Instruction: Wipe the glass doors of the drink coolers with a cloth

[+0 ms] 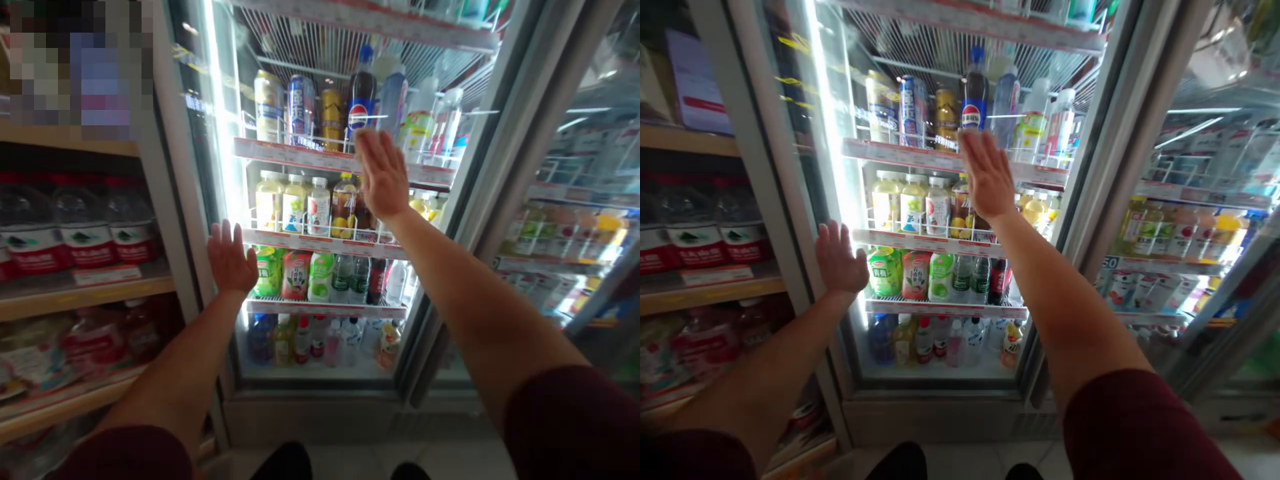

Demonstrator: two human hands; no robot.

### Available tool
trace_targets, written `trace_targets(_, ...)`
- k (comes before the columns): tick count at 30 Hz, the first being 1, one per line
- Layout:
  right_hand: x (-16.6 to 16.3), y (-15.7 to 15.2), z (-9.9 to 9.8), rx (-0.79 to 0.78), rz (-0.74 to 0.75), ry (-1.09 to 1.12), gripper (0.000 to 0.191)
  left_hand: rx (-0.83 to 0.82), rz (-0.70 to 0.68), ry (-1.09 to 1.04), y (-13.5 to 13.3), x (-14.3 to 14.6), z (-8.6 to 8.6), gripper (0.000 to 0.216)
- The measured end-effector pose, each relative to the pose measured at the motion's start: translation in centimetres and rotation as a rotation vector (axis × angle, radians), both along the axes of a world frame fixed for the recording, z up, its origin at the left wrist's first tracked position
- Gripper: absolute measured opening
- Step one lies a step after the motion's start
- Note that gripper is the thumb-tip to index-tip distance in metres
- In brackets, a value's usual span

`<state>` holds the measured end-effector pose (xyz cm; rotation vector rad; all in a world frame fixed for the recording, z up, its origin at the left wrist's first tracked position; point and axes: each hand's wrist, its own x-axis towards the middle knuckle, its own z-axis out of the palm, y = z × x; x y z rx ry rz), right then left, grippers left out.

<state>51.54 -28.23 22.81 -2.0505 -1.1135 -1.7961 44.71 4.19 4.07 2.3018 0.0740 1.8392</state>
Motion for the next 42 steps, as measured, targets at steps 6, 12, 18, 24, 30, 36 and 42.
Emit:
trace_targets(6, -0.2, -4.3, -6.8, -0.523, 0.019, -0.027, 0.067, 0.027, 0.024, 0.016, 0.1, 0.0, 0.0, 0.067)
trace_targets(12, -0.1, -8.6, -11.5, 0.029, -0.190, 0.013, 0.063, 0.029, 0.006, 0.017, -0.2, -0.1, 0.1, 0.068)
trace_targets(18, -0.4, -11.2, -17.2, -0.685, 0.051, 0.190, 0.064, 0.029, -0.012, 0.004, -0.3, -0.2, 0.1, 0.068)
trace_targets(24, -0.1, -9.2, -16.9, 0.078, -0.226, 0.183, 0.060, 0.007, -0.031, 0.033, -0.3, -0.2, 0.1, 0.070)
trace_targets(30, -1.4, -2.7, -17.6, -0.723, 0.131, 0.157, 0.074, 0.031, -0.033, 0.026, -0.4, -0.4, 0.1, 0.068)
trace_targets(36, -2.2, 4.7, -16.7, -0.086, -0.013, 0.200, 0.072, -0.022, -0.059, 0.048, -0.2, -0.3, 0.0, 0.070)
trace_targets(42, -3.0, 8.3, -23.4, -0.889, 0.289, 0.163, 0.066, -0.016, -0.022, 0.085, 0.0, -0.2, -0.1, 0.070)
